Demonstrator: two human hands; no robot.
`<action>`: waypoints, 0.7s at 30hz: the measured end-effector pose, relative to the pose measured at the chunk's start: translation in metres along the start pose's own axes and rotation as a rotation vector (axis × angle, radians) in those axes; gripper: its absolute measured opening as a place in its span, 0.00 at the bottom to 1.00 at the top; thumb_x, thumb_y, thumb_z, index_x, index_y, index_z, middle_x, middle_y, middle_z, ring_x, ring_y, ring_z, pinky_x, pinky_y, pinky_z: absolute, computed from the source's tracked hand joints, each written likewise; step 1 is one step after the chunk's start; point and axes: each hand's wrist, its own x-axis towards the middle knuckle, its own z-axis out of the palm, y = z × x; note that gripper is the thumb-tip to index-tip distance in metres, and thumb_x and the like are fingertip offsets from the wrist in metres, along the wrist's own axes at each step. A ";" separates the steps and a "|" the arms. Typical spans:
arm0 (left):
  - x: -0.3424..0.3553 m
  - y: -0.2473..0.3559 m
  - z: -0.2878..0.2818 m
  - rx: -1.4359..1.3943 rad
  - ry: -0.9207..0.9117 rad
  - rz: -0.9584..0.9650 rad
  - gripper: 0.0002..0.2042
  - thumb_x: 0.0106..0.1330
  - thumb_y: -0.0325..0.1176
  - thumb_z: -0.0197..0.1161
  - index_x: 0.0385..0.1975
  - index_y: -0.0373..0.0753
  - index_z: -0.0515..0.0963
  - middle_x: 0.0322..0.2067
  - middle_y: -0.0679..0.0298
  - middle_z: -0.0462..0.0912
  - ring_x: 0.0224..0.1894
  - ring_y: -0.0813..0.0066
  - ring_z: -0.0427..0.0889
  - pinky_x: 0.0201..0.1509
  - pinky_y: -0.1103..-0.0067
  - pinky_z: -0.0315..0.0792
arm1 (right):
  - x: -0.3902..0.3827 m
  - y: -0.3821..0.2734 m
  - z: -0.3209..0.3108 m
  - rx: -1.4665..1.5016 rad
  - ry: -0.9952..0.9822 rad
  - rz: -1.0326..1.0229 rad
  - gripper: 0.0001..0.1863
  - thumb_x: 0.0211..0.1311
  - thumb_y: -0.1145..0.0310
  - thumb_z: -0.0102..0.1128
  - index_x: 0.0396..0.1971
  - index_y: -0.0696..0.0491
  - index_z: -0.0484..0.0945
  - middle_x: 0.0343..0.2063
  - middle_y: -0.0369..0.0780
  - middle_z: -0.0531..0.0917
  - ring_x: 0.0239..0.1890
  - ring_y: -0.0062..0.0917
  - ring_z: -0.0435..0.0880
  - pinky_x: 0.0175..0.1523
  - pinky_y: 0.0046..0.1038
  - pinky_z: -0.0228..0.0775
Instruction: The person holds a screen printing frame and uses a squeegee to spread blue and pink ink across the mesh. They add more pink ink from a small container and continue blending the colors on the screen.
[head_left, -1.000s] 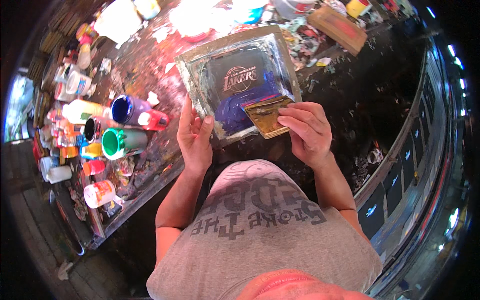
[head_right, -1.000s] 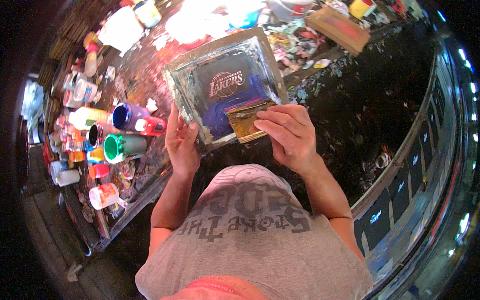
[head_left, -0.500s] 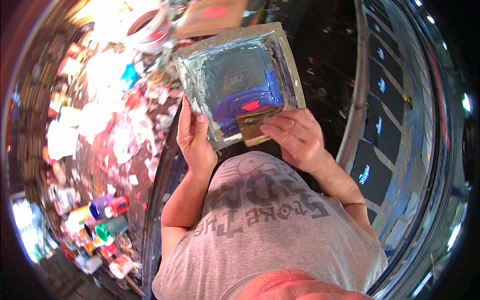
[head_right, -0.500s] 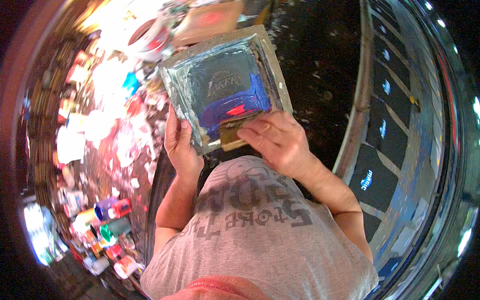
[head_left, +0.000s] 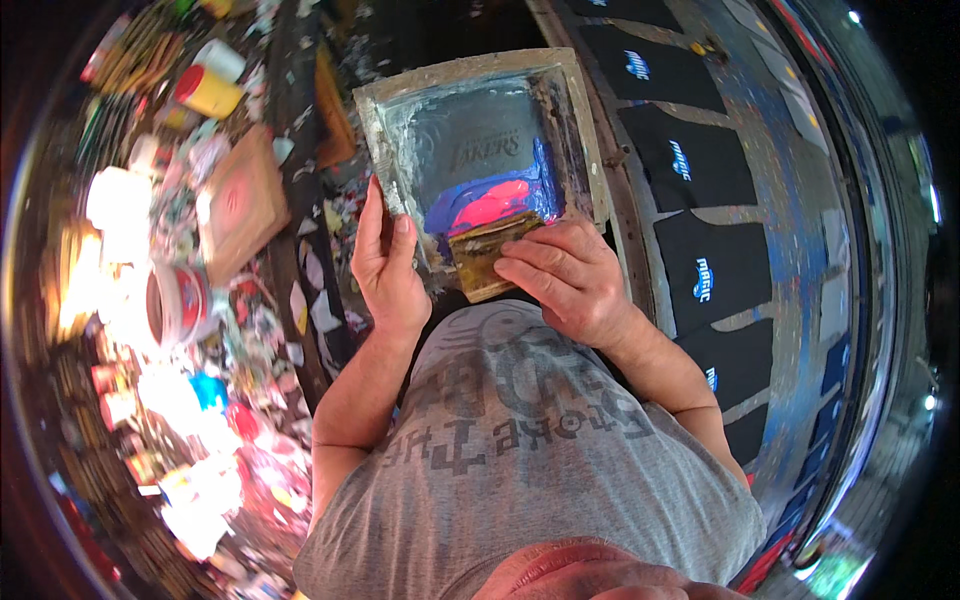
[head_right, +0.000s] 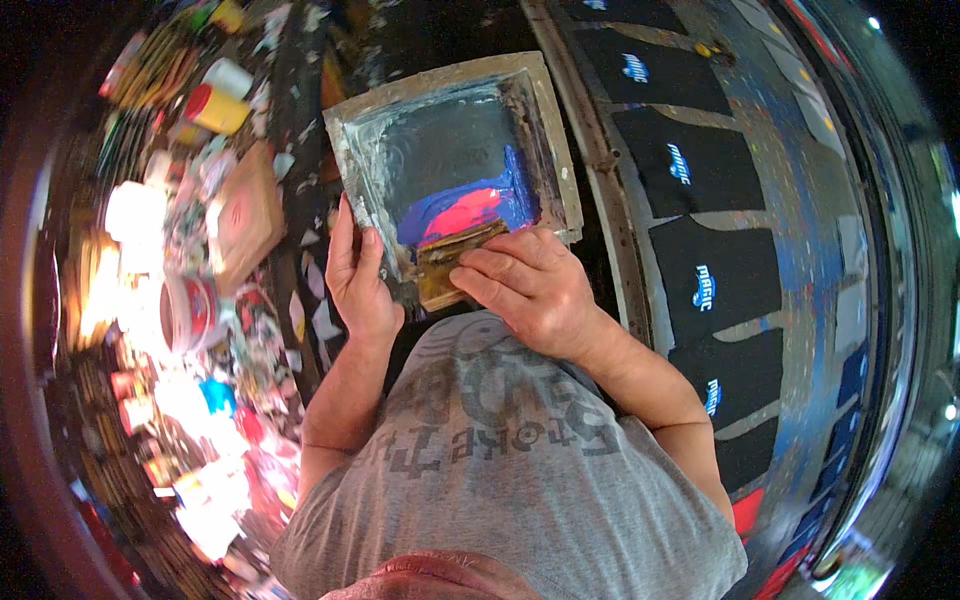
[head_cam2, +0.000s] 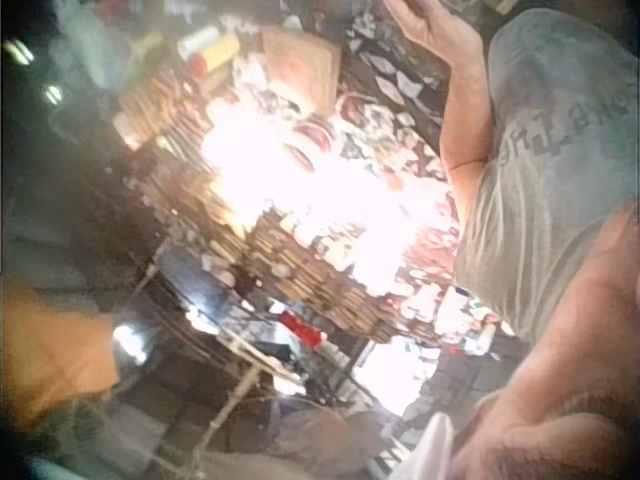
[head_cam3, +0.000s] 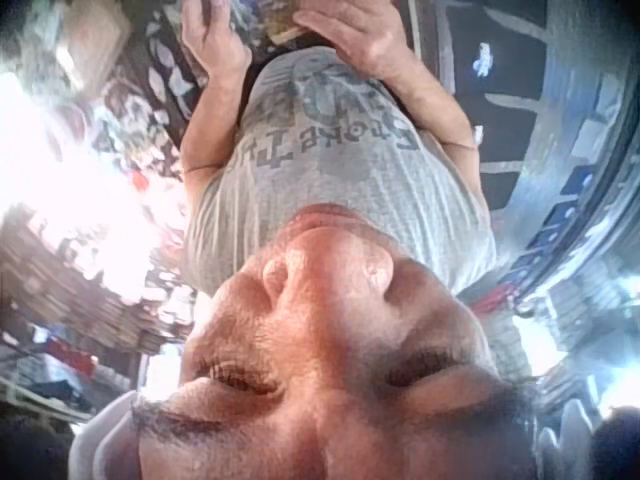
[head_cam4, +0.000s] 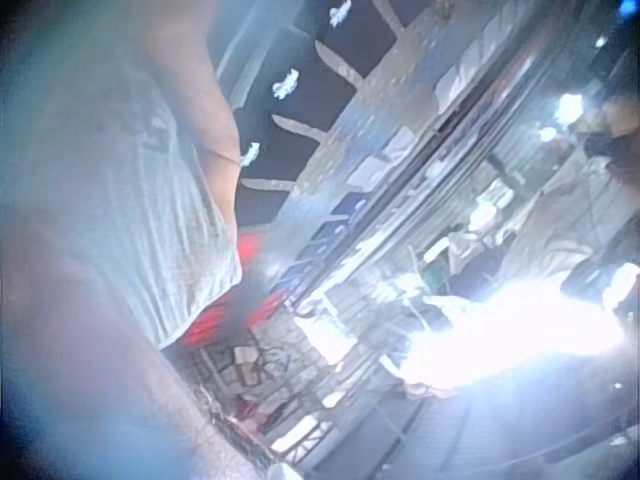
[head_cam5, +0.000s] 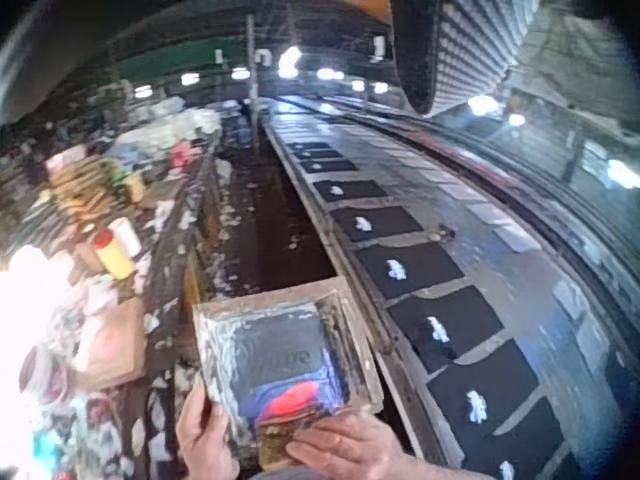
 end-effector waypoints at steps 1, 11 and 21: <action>0.015 0.003 0.002 -0.228 0.040 -0.113 0.31 0.91 0.24 0.64 0.90 0.30 0.68 0.83 0.59 0.80 0.77 0.73 0.81 0.84 0.73 0.71 | 0.001 0.002 0.001 -0.025 0.003 0.019 0.22 0.52 0.72 0.76 0.50 0.53 0.98 0.51 0.39 0.97 0.53 0.37 0.94 0.56 0.42 0.88; 0.142 -0.039 0.043 -0.193 -0.422 -0.099 0.29 0.91 0.22 0.61 0.89 0.29 0.69 0.83 0.56 0.79 0.79 0.68 0.81 0.86 0.69 0.70 | 0.033 0.027 0.007 -0.356 0.075 0.255 0.23 0.54 0.77 0.76 0.53 0.55 0.96 0.53 0.41 0.98 0.53 0.40 0.94 0.55 0.44 0.87; 0.163 -0.052 0.084 -0.225 -0.593 -0.278 0.30 0.92 0.24 0.62 0.90 0.29 0.68 0.85 0.54 0.77 0.80 0.68 0.80 0.86 0.70 0.71 | 0.035 0.030 -0.008 -0.498 0.046 0.436 0.20 0.56 0.76 0.78 0.51 0.55 0.96 0.51 0.39 0.98 0.53 0.38 0.94 0.56 0.43 0.87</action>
